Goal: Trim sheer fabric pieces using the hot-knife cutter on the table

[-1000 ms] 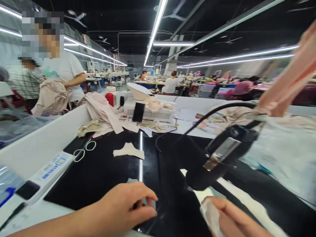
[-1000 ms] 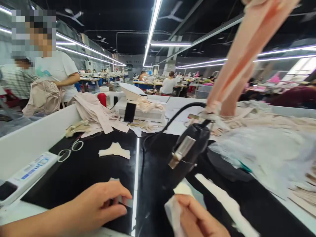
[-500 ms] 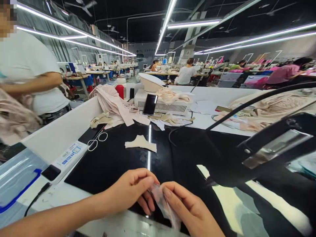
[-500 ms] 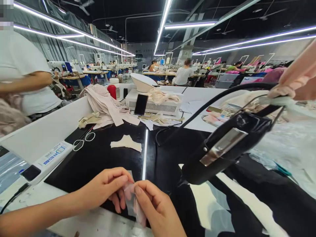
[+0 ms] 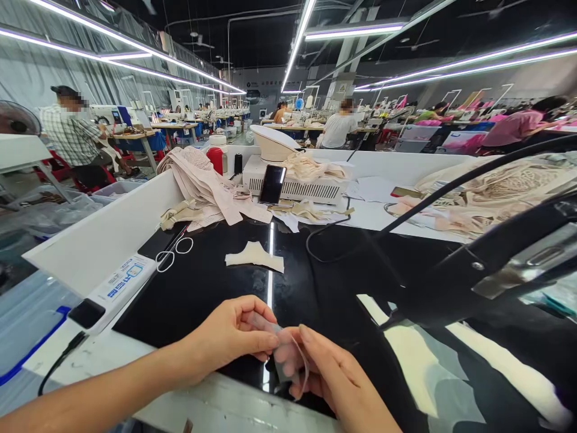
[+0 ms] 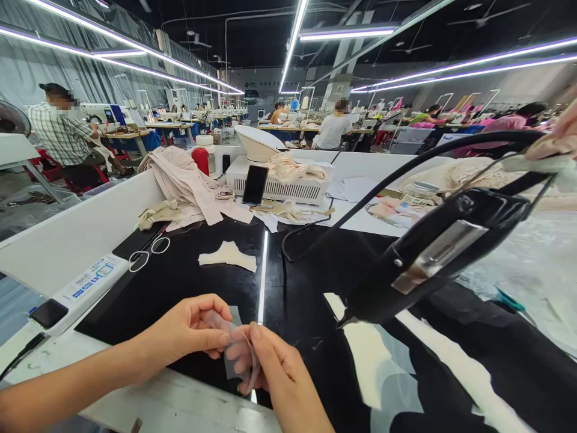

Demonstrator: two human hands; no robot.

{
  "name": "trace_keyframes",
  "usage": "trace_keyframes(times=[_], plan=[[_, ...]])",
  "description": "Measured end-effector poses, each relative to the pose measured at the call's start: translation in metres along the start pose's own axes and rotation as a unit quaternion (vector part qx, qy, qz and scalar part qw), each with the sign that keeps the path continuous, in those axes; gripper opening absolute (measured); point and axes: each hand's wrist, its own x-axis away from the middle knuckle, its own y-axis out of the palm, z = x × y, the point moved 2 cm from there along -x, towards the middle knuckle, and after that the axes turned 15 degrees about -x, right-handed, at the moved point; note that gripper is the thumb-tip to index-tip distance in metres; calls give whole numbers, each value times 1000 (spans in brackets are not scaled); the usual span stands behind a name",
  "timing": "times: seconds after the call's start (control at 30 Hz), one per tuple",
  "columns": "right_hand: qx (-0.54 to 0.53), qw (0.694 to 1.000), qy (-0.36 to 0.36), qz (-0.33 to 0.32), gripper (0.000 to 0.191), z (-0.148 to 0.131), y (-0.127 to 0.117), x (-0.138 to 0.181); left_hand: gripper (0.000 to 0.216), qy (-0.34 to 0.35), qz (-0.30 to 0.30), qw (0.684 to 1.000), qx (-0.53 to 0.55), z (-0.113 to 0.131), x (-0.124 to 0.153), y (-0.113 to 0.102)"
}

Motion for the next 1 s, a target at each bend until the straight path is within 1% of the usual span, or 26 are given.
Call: trace_keyframes(times=[0.07, 0.23, 0.37, 0.67, 0.87, 1.0], plan=[[-9, 1000, 7, 4, 55, 0, 0, -1, 39, 8, -3, 1000, -11, -1, 0, -2], [49, 999, 5, 16, 48, 0, -3, -2, 37, 20, 1, 1000, -22, -5, -1, -8], [62, 997, -7, 34, 46, -2, -9, 1, 37, 31, 15, 999, -14, -3, 1, -12], [66, 996, -11, 59, 43, -7, -11, 6, 36, 0, 32, 999, -30, 6, 10, -18], [68, 994, -19, 80, 39, -9, -20, 5, 38, -16, 50, 999, -15, 1, 9, -24], [53, 994, -22, 98, 37, -8, -23, 5, 37, -16, 51, 999, -1, -4, 8, -27]])
